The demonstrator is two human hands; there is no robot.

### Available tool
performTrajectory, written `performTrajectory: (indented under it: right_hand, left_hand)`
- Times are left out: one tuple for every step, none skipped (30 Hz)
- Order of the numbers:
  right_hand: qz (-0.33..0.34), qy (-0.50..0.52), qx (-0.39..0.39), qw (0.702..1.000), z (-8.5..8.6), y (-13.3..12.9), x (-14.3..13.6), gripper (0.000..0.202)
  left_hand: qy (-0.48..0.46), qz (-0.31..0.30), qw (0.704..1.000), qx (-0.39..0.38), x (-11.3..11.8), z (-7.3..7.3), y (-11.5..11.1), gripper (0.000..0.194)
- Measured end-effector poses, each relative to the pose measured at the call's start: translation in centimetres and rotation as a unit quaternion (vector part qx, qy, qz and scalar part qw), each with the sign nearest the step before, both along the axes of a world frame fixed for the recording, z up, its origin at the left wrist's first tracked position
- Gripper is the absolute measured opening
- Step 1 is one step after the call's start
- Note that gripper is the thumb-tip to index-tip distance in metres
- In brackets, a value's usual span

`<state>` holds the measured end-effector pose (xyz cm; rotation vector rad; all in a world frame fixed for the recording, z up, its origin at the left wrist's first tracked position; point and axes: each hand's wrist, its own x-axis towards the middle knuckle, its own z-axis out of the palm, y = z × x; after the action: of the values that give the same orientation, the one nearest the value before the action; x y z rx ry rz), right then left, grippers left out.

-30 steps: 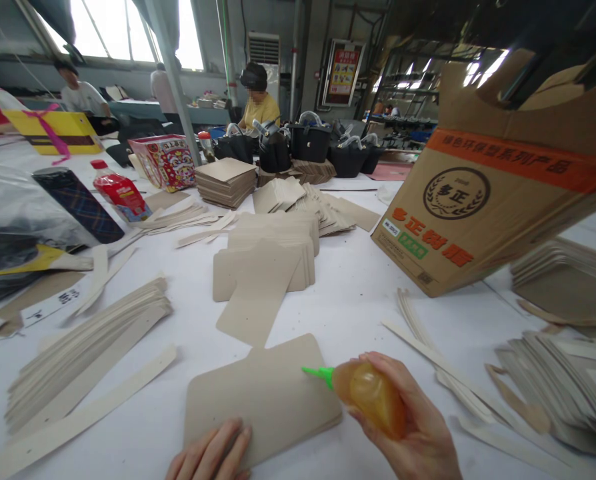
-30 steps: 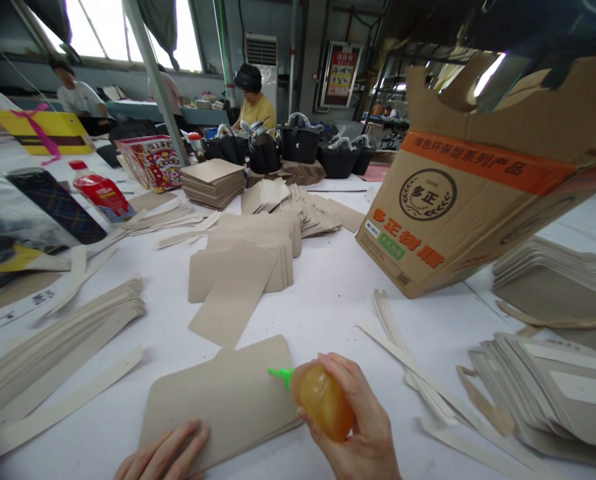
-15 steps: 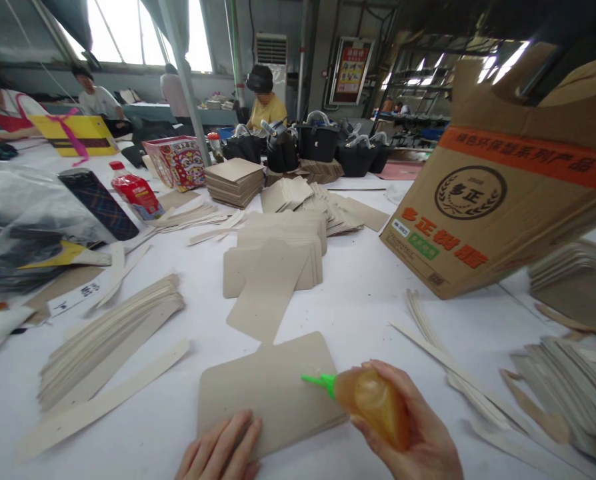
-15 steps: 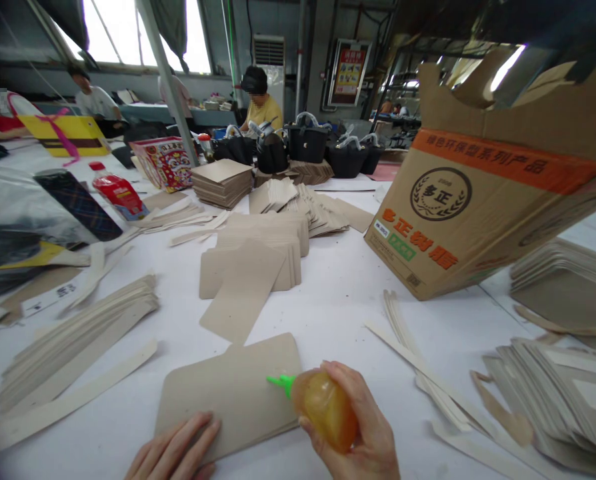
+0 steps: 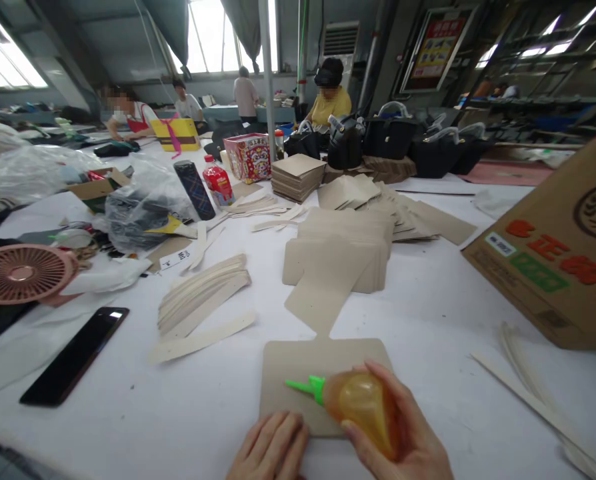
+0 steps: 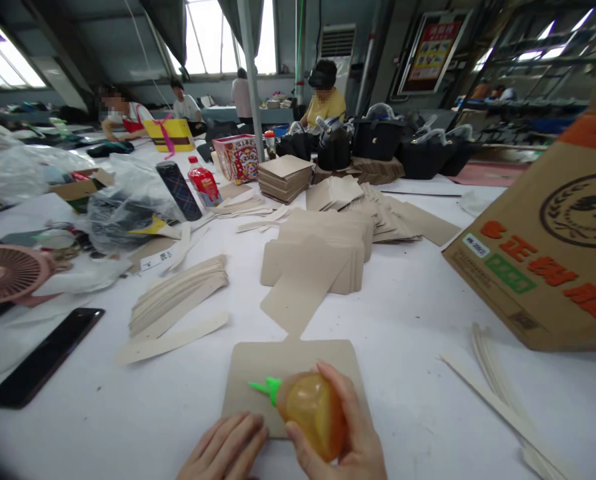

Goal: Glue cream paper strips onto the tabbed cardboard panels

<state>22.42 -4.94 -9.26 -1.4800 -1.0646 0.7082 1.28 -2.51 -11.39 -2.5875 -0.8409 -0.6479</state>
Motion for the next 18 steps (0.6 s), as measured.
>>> performTrajectory:
  right_hand:
    - [0.006,-0.036,0.016,0.999,0.0,0.1,-0.4,0.052]
    - [0.015,-0.067,0.031,0.997,0.0,0.3,-0.8,0.051]
    - [0.025,-0.091,0.043,0.995,0.0,0.5,-1.0,0.050]
    - [0.035,-0.110,0.054,0.992,0.0,0.7,-1.2,0.049]
    - [0.044,-0.126,0.064,0.989,0.1,0.9,-1.4,0.047]
    - [0.051,-0.139,0.073,0.986,0.1,1.0,-1.4,0.046]
    - [0.055,-0.152,0.079,0.984,0.1,1.2,-1.4,0.045]
    - [0.059,-0.165,0.082,0.981,0.2,1.3,-1.4,0.044]
    - [0.064,-0.180,0.083,0.978,0.2,1.4,-1.3,0.044]
    - [0.069,-0.192,0.083,0.975,0.3,1.4,-1.1,0.045]
    - [0.072,-0.200,0.082,0.974,0.3,1.4,-0.9,0.046]
    - [0.071,-0.202,0.081,0.973,0.4,1.3,-0.7,0.046]
    - [0.068,-0.197,0.079,0.975,0.4,1.2,-0.6,0.046]
    - [0.061,-0.188,0.074,0.978,0.5,1.1,-0.4,0.045]
    - [0.052,-0.175,0.068,0.981,0.5,0.9,-0.3,0.044]
    - [0.045,-0.160,0.061,0.984,0.4,0.7,-0.3,0.043]
    - [0.042,-0.147,0.056,0.987,0.4,0.5,-0.4,0.043]
    - [0.041,-0.132,0.052,0.989,0.4,0.4,-0.7,0.043]
  left_hand:
    - [0.007,-0.002,1.000,-0.004,-0.1,-0.1,0.0,0.032]
    - [0.004,-0.001,1.000,-0.004,-0.1,-0.3,0.0,0.031]
    - [0.001,-0.001,1.000,-0.004,-0.2,-0.4,0.0,0.032]
    - [-0.002,-0.001,1.000,-0.003,-0.2,-0.6,-0.1,0.032]
    - [-0.009,0.001,1.000,-0.003,-0.2,-0.8,-0.1,0.032]
    - [-0.017,0.005,1.000,-0.004,-0.2,-1.0,-0.1,0.032]
    - [-0.023,0.008,1.000,-0.006,-0.2,-1.2,-0.2,0.032]
    - [-0.029,0.010,1.000,-0.008,-0.2,-1.3,-0.2,0.032]
    - [-0.035,0.014,0.999,-0.011,-0.2,-1.4,-0.3,0.033]
    - [-0.038,0.015,0.999,-0.015,-0.2,-1.5,-0.3,0.033]
    - [-0.039,0.015,0.999,-0.018,-0.2,-1.6,-0.3,0.033]
    - [-0.037,0.013,0.999,-0.020,-0.2,-1.7,-0.4,0.032]
    - [-0.035,0.011,0.999,-0.020,-0.3,-1.7,-0.4,0.032]
    - [-0.032,0.011,0.999,-0.020,-0.3,-1.7,-0.5,0.031]
    - [-0.027,0.009,0.999,-0.020,-0.3,-1.7,-0.5,0.031]
    - [-0.023,0.008,1.000,-0.018,-0.4,-1.6,-0.5,0.031]
    - [-0.021,0.009,1.000,-0.018,-0.4,-1.5,-0.5,0.031]
    - [-0.018,0.008,1.000,-0.018,-0.5,-1.5,-0.4,0.031]
